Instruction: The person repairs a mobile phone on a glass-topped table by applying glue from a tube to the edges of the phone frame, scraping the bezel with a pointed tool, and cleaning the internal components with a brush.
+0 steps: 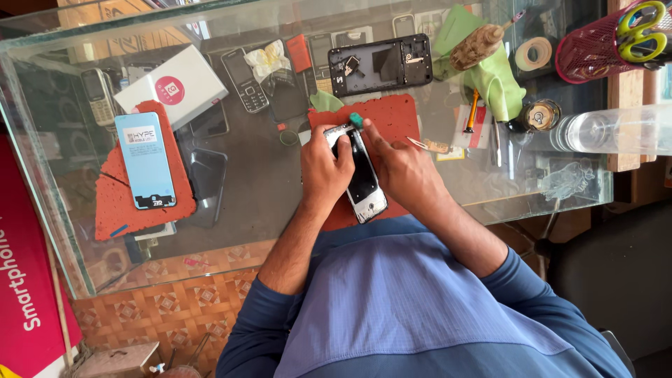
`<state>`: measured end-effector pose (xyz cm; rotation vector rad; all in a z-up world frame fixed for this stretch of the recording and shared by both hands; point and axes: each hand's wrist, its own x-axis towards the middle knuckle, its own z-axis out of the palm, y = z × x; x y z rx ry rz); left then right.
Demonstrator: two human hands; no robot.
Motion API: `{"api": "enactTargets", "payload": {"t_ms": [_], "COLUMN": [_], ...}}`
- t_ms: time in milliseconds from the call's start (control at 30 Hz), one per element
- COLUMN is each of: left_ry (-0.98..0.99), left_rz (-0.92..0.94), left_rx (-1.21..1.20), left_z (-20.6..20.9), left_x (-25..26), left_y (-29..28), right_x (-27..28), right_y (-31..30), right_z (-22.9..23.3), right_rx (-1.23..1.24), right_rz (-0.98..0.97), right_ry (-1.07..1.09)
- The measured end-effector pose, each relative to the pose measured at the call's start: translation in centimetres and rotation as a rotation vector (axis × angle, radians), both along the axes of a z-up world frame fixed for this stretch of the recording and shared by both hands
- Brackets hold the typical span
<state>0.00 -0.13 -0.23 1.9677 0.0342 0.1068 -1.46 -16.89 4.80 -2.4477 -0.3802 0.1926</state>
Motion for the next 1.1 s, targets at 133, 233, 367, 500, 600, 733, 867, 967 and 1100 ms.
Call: {"api": "enactTargets", "payload": {"t_ms": [133,233,367,500,600,733,867,967,1100], "left_ry": [-0.015,-0.015,-0.007,-0.036,0.016,-0.035,-0.031,-0.022,-0.065], "left_rz": [-0.005,-0.007,-0.001,0.012,-0.01,0.002,-0.018,-0.012,0.005], "left_rx": [0.021,0.014,0.031,0.076,0.038,0.027,0.041,0.057,0.044], "left_z": [-0.3,-0.2,-0.2,0.1,0.2,0.2,0.2,0.2,-0.1], "left_x": [-0.1,0.0,-0.3,0.2,0.2,0.0,0.1,0.3,0.0], "left_y": [0.0,0.1,0.0,0.0,0.4,0.1,0.1,0.1,0.1], "right_x": [-0.2,0.0,-0.7,-0.5,-0.6,-0.5,-0.7,-0.3,-2.5], "right_y": [0.0,0.0,0.2,0.5,0.6,-0.3,-0.7,-0.7,-1.4], "right_z": [-0.2,-0.3,-0.4,-0.5,-0.6,-0.2,-0.5,-0.8,1.0], "right_rx": [-0.073,-0.014,-0.251,-0.063,-0.08,-0.096,-0.033,-0.004,-0.165], "right_rz": [0.031,0.064,-0.034,0.075,0.042,-0.021,0.028,0.012,0.051], "right_ry": [-0.014,-0.069,0.028,-0.055,-0.033,0.044,0.045,0.0,0.075]}}
